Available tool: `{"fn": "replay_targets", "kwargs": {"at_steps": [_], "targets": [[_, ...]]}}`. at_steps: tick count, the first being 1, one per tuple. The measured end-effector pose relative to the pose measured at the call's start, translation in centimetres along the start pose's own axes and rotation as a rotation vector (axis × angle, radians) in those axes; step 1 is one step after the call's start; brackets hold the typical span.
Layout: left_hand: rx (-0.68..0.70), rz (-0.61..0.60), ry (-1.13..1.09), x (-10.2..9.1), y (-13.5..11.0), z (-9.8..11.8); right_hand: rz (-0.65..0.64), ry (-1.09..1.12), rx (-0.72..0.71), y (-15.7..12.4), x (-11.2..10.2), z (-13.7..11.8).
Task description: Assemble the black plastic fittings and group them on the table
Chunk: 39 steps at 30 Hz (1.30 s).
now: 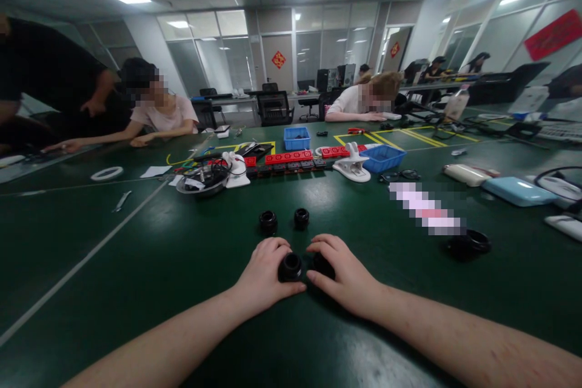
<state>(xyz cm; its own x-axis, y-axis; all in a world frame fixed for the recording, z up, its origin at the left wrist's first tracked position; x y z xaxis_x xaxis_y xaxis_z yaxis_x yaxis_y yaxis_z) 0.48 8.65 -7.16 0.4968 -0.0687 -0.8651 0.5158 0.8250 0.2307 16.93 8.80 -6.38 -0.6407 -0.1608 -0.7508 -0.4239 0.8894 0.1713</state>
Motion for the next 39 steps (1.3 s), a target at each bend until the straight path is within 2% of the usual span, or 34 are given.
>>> {"fn": "replay_targets", "kwargs": {"at_steps": [6,9,11,15,19,22,25,32,39], "targets": [[0.044,0.039,0.029,0.1,0.0,0.0,0.137,-0.081,-0.188,-0.3,-0.8,-1.3],[0.047,0.051,0.032,0.1,-0.1,0.1,0.180,-0.153,-0.279,-0.4,-1.2,-2.7],[0.045,0.058,0.036,0.1,-0.1,0.1,0.191,-0.201,-0.288,-0.5,-1.5,-3.9],[0.043,0.056,0.048,0.2,-0.2,-0.1,0.160,-0.295,-0.213,0.1,-1.8,-6.6],[0.048,0.008,0.067,0.6,-0.2,-0.4,0.018,-0.426,-0.198,1.6,-0.8,-8.3],[0.023,-0.041,0.093,0.7,-0.4,-0.5,-0.114,-0.517,-0.152,2.7,0.4,-8.0],[-0.007,-0.079,0.114,0.7,-0.5,-0.7,-0.174,-0.525,-0.141,3.3,1.1,-7.4],[-0.019,-0.126,0.130,0.4,-0.2,-0.6,-0.208,-0.506,-0.114,3.8,1.1,-7.0],[-0.019,-0.126,0.162,0.4,-0.2,-0.5,-0.147,-0.501,-0.014,3.7,0.7,-6.4]]}}
Point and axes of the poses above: each hand's wrist, its own y-axis towards the middle knuckle, its own x-axis out of the palm, z = x × y, the point moved 4 cm from there along y, towards the middle knuckle, and after that the axes turned 11 degrees about x, right-handed, at the moved point
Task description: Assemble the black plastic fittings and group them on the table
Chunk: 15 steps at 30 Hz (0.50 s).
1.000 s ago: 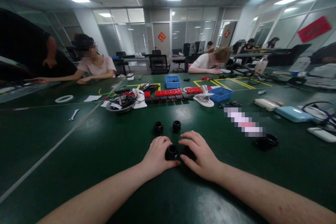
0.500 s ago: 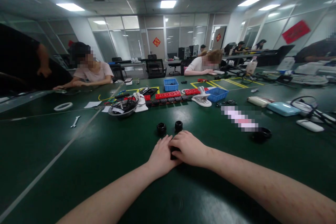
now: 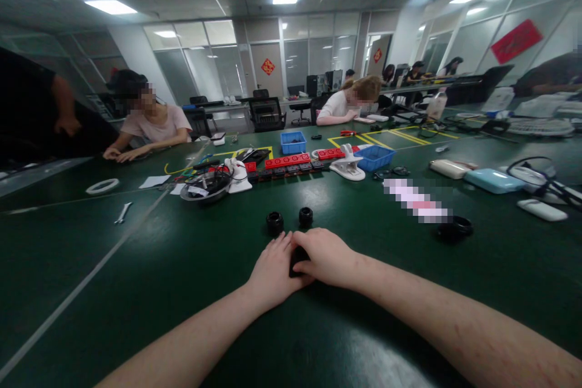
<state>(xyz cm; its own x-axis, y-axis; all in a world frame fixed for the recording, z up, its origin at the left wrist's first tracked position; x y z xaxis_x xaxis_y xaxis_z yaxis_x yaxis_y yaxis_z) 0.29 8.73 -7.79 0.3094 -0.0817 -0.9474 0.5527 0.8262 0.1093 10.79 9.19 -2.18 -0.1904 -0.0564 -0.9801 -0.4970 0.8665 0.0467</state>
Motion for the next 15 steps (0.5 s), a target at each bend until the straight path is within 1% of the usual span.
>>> {"fn": "replay_targets", "kwargs": {"at_steps": [7,11,15], "targets": [[0.015,-0.045,0.053,0.2,0.0,0.0,0.035,0.017,0.080,0.4,-0.3,1.7],[0.005,-0.068,0.088,0.1,0.0,0.1,0.060,0.023,0.127,0.7,-0.2,2.7],[0.015,-0.075,0.115,0.1,0.0,0.2,0.081,0.036,0.143,0.9,0.0,3.1]]}}
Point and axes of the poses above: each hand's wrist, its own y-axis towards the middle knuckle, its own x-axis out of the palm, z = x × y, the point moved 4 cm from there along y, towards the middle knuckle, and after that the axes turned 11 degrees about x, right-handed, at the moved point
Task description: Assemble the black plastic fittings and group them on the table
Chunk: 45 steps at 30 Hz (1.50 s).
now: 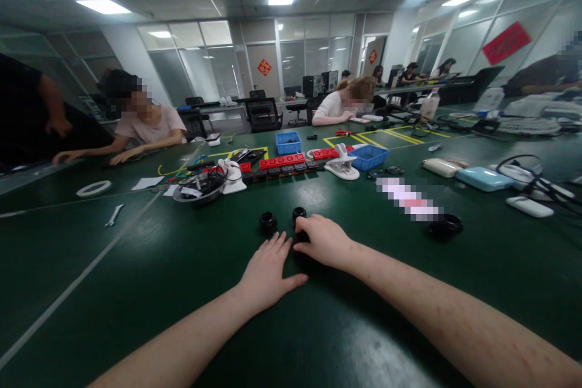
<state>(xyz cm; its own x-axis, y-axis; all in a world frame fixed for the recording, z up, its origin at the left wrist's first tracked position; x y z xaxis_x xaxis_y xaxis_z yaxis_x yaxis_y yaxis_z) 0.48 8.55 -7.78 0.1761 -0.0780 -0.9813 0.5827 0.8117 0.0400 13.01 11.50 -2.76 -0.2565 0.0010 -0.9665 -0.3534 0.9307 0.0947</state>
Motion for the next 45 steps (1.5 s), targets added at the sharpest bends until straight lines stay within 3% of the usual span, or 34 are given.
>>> {"fn": "replay_targets", "kwargs": {"at_steps": [22,31,45], "targets": [[0.026,0.016,-0.018,0.0,-0.1,0.0,0.031,0.044,0.097,-0.2,0.2,2.5],[0.010,-0.021,-0.022,-0.4,-0.2,0.3,0.093,0.053,0.160,-1.8,0.0,5.5],[-0.007,-0.083,-0.003,-0.4,-0.1,0.2,0.127,-0.034,0.226,-5.2,-1.1,7.8]]}}
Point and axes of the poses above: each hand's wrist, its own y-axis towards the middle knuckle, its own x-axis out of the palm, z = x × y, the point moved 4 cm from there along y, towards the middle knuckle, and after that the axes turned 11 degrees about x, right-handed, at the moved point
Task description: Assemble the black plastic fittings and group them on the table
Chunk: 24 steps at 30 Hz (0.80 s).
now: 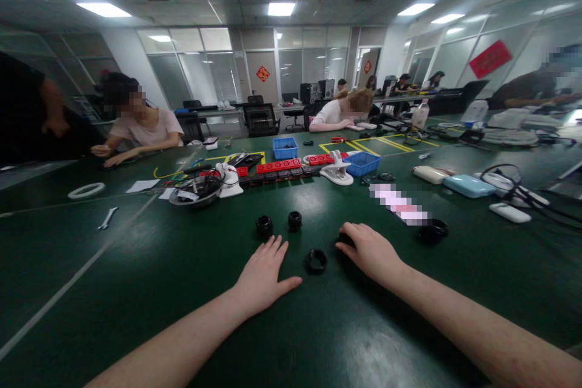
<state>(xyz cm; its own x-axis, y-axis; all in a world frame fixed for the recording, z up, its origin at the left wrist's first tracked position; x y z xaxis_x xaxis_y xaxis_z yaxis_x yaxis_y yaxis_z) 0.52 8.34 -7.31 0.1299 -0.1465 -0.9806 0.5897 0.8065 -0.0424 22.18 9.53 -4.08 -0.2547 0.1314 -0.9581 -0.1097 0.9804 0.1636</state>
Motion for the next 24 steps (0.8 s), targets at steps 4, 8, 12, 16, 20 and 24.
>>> {"fn": "replay_targets", "kwargs": {"at_steps": [4,8,12,16,20,24], "targets": [[-0.009,-0.014,-0.003,-0.1,-0.1,0.2,-0.014,-0.019,0.025,-1.1,-0.2,1.0],[-0.007,-0.016,-0.007,-0.2,-0.1,0.1,-0.022,0.010,0.057,-2.0,-0.3,2.6],[-0.008,-0.023,-0.013,-0.2,-0.1,0.1,-0.008,0.078,0.078,-3.2,-0.5,4.4],[-0.004,-0.016,-0.020,-0.1,0.0,0.0,0.030,0.156,0.091,-4.7,-0.7,6.1],[-0.001,-0.011,-0.029,0.2,0.0,-0.2,0.123,0.226,0.087,-6.1,-1.0,7.8],[-0.008,-0.014,-0.025,0.3,0.1,-0.3,0.188,0.233,0.144,-7.2,-1.1,10.2]]}}
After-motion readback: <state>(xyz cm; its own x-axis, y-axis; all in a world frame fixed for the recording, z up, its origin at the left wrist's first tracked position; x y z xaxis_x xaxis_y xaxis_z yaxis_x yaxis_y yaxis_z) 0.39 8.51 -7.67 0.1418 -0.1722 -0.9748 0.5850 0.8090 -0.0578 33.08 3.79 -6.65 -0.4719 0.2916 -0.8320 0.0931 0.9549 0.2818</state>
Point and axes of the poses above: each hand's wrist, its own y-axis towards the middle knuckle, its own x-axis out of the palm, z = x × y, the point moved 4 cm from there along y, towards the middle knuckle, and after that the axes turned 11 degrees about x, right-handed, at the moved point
